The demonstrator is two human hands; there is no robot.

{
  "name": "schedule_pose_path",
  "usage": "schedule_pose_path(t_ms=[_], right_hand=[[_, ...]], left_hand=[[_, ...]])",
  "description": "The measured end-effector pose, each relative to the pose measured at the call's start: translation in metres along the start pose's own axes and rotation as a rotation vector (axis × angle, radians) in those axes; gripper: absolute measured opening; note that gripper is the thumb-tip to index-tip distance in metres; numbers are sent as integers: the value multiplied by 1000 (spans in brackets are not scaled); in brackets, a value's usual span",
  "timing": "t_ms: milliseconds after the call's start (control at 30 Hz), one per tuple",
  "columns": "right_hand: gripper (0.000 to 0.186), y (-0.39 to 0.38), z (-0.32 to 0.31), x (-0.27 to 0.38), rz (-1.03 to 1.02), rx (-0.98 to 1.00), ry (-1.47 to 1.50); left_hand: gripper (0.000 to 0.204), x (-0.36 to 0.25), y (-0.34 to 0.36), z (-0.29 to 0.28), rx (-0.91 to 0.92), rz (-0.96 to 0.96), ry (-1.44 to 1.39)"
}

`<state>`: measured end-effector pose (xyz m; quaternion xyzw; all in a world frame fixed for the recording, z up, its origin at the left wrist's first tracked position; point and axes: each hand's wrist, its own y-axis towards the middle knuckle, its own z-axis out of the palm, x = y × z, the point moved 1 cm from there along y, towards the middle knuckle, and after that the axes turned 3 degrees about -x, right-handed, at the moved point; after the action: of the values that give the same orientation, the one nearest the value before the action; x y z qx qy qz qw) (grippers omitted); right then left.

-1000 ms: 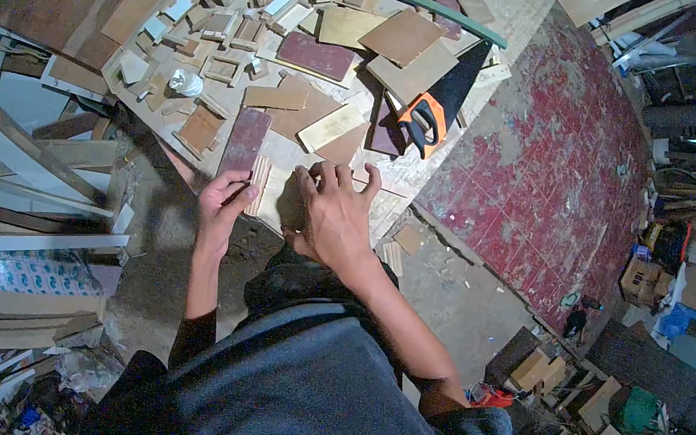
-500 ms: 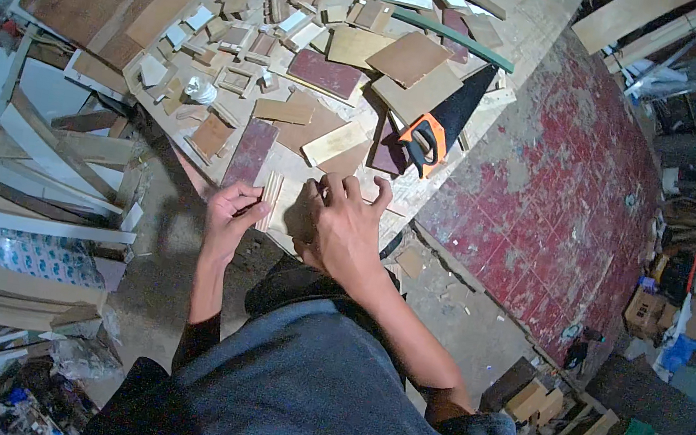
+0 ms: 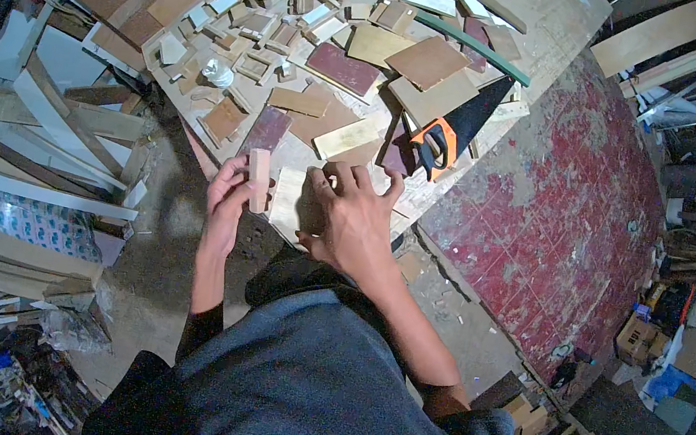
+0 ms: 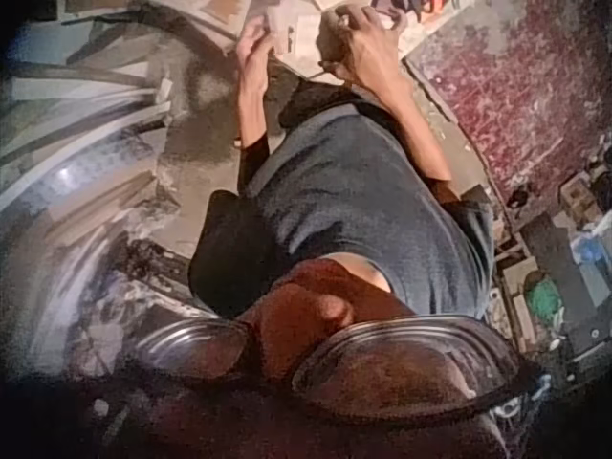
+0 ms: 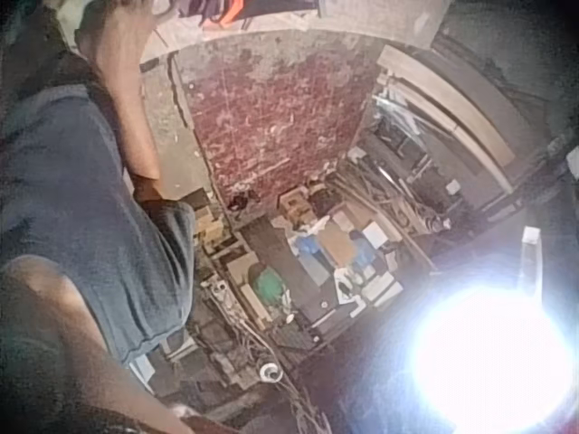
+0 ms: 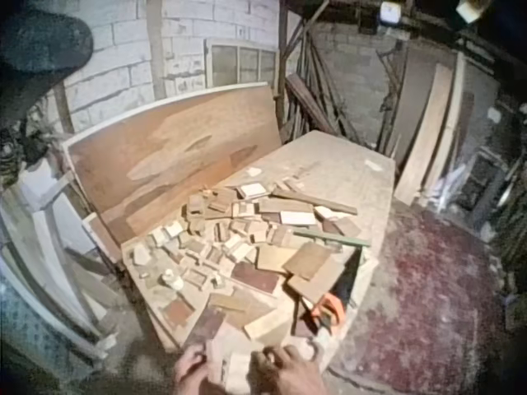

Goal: The person is sawing and gluing small pieces of wood to assemble a small structure in a workshop.

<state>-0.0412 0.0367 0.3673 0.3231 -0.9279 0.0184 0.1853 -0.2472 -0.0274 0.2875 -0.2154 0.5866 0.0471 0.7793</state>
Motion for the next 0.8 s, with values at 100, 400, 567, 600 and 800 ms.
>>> schedule_pose_path(t_ms=[100, 400, 567, 600, 800], right_hand=[[85, 0, -7, -1, -1, -10, 88], [90, -8, -9, -9, 77, -49, 159], [96, -6, -4, 0, 98, -41, 200], [96, 0, 3, 8, 75, -27, 244], [97, -15, 14, -10, 195, -59, 198]], left_hand=[[35, -2, -3, -8, 1, -56, -74], [29, 63, 2, -28, 19, -173, 133], [35, 216, 35, -68, 60, -316, 566], [32, 264, 35, -102, 81, 162, 969], [13, 310, 81, -71, 115, 531, 1257]])
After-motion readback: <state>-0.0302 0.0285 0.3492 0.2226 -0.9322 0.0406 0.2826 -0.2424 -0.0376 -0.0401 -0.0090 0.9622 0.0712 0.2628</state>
